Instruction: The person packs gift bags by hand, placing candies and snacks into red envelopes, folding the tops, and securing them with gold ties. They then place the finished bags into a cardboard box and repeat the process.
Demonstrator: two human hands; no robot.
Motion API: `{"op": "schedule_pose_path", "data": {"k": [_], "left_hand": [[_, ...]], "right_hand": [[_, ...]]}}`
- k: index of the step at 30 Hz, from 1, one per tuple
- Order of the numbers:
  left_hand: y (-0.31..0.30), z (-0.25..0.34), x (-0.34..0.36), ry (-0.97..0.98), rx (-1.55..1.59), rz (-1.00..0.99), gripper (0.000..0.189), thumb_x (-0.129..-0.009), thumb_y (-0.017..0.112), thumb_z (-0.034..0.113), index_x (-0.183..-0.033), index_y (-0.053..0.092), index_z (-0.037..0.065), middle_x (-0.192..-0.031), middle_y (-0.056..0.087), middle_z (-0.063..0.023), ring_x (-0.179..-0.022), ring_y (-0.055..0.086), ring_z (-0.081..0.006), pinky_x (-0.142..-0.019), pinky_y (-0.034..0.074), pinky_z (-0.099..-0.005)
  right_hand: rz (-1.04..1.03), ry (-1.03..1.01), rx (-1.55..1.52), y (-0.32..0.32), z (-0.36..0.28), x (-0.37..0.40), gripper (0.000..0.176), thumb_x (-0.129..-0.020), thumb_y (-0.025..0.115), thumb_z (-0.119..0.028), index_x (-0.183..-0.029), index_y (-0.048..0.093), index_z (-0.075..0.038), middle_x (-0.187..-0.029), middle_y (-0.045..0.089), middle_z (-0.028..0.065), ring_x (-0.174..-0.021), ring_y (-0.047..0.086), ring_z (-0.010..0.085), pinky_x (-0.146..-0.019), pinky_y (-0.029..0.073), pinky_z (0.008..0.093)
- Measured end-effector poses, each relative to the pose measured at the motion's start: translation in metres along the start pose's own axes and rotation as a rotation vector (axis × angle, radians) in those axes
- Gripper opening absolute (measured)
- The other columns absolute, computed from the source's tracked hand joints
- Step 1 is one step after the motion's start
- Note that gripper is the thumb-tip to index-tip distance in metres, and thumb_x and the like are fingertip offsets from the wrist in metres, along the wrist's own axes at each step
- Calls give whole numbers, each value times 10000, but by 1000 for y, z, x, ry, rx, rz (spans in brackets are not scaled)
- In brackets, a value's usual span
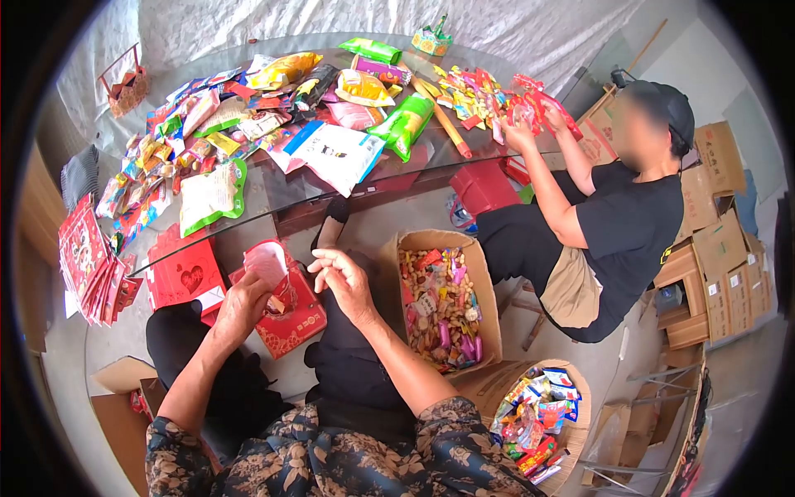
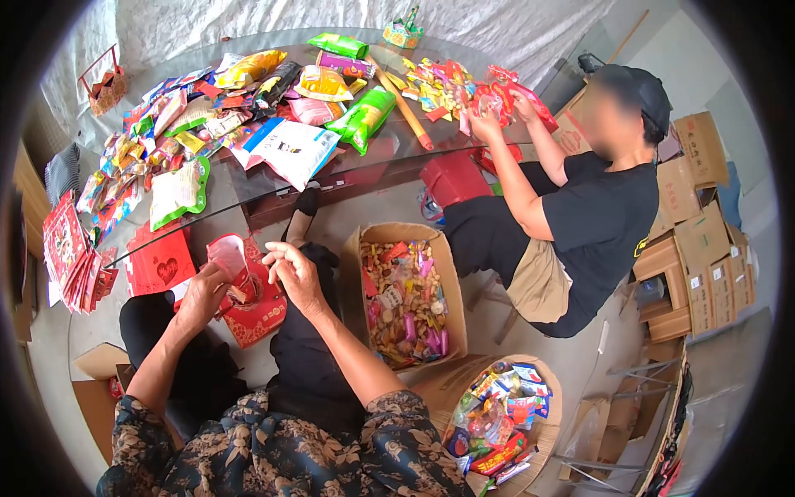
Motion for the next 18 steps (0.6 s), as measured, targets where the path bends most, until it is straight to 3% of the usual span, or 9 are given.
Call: {"op": "schedule_pose_path", "data": {"k": [8, 11, 14, 18], "left_hand": [[22, -16, 26, -58, -45, -75, 67, -840, 645, 30, -906, 649, 33, -963, 602, -138, -836, 639, -369, -712, 527, -443], [23, -15, 29, -37, -77, -65, 68, -844, 644, 40, -911, 651, 45, -956, 598, -135, -830, 642, -369, -699, 530, -445], [21, -13, 28, -6, -55, -25, 75, -841, 641, 33, -914, 651, 46, -948, 595, -138, -823, 644, -365, -692, 533, -441], [14, -8, 25, 28, -26, 42, 75, -832, 637, 13, -904, 645, 35, -933, 590, -140, -820, 644, -364, -696, 533, -437]], "right_hand": [[-16, -1, 37, 4, 0, 0, 304, -944, 460, -23, -1228, 554, 30, -937, 669, 89, -661, 601, 78, -569, 488, 214], [-38, 77, 61, 6, -2, 1, 290, -962, 474, -33, -1233, 557, 27, -992, 657, 92, -709, 595, 94, -699, 500, 236], [-23, 5, 68, 10, -1, 0, 295, -945, 459, -23, -1217, 561, 32, -933, 669, 88, -663, 603, 82, -576, 491, 215], [-43, 32, 84, 11, 1, -1, 288, -953, 471, -31, -1219, 562, 31, -953, 667, 89, -674, 600, 86, -618, 494, 223]]}}
Point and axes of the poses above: each hand's wrist, its own x-axis away from the middle knuckle, its own y-axis out of the palm, z = x × y, the point moved 6 cm from there along -x, towards the middle knuckle
